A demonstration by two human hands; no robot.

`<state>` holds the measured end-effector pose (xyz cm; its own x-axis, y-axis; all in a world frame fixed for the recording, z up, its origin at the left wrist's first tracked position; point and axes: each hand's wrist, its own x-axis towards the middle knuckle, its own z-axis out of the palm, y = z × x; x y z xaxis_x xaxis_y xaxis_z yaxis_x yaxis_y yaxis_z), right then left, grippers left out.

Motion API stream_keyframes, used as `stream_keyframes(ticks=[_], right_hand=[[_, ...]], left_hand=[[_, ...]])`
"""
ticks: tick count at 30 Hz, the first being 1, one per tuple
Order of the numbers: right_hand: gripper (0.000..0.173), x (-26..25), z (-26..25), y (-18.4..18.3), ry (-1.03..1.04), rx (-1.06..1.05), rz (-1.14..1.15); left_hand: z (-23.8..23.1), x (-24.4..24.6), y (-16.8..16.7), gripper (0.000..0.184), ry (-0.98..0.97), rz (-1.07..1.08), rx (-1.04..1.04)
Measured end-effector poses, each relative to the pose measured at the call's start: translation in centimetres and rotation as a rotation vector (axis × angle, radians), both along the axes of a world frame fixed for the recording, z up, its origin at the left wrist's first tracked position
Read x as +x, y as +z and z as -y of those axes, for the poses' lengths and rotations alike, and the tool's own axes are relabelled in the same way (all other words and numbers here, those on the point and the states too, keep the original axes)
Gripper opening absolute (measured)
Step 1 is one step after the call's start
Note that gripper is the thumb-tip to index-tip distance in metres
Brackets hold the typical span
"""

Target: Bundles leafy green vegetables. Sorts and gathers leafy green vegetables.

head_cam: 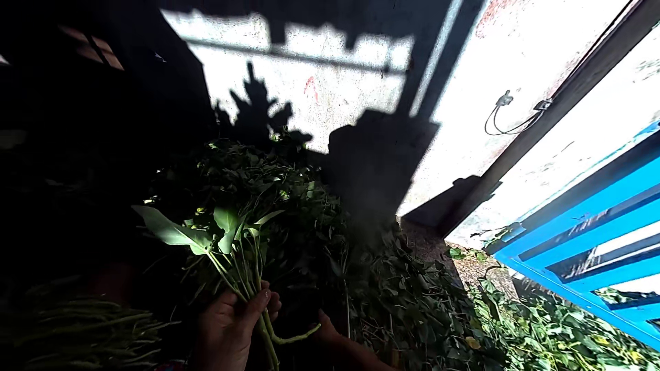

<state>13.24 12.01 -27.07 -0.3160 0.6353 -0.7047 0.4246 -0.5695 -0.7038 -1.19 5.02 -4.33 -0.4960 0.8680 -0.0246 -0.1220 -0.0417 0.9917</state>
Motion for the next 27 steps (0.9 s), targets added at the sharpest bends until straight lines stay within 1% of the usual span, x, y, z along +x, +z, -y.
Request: stream_keyframes(ticks=[3, 5, 8, 9, 12, 14, 15, 16, 19, 20, 22, 24, 27], right_hand=[[0.076, -2.0, -0.4, -3.0, -0.201, -0.069, -0.065], [0.084, -2.4, -0.6, -4.3, -0.27, -0.082, -0.098], [0.097, -2.1, -0.2, -4.4, -0.331, -0.136, -0.153], [0.096, -1.6, 0.0, -4.3, -0.31, -0.156, -0.162], [0.078, 0.2, 0.3, -3.1, -0.162, -0.162, -0.171], [0.052, 1.5, 1.0, -1.4, -0.093, -0.075, -0.224], [0.042, 2.5, 1.4, -0.2, -0.056, -0.012, -0.254], [0.036, 3.6, 1.9, 0.8, -0.015, 0.055, -0.282], [0.029, 8.3, 3.6, 4.1, 0.173, 0.2, -0.371], [0.028, 10.2, 4.1, 5.0, 0.243, 0.228, -0.36], [0.033, 14.2, 4.9, 6.4, 0.348, 0.266, -0.273], [0.036, 17.1, 5.9, 7.5, 0.382, 0.34, -0.168], [0.038, 18.4, 7.3, 10.2, 0.337, 0.524, -0.019]], left_hand=[[0.2, -0.3, 0.2, 0.012, -0.009, -0.006, -0.029], [0.2, -0.6, 0.2, 0.012, -0.021, -0.005, -0.047], [0.2, -0.5, 0.2, 0.012, -0.028, 0.005, -0.057], [0.3, -0.5, 0.2, 0.012, -0.032, 0.006, -0.057], [0.3, -0.3, 0.0, 0.012, -0.041, -0.012, -0.057], [0.4, -0.4, -0.2, 0.012, -0.045, -0.032, -0.06], [0.4, -0.4, -0.3, 0.011, -0.046, -0.041, -0.057], [0.3, -0.4, -0.4, 0.011, -0.047, -0.05, -0.051], [0.3, -0.3, -0.9, 0.011, -0.057, -0.068, -0.025], [0.4, -0.1, -1.0, 0.011, -0.063, -0.075, -0.023], [0.5, 0.3, -1.0, 0.01, -0.101, -0.082, -0.034], [0.6, 0.9, -1.2, 0.011, -0.161, -0.076, -0.049], [0.7, 2.4, -2.0, 0.012, -0.26, -0.025, -0.11]])
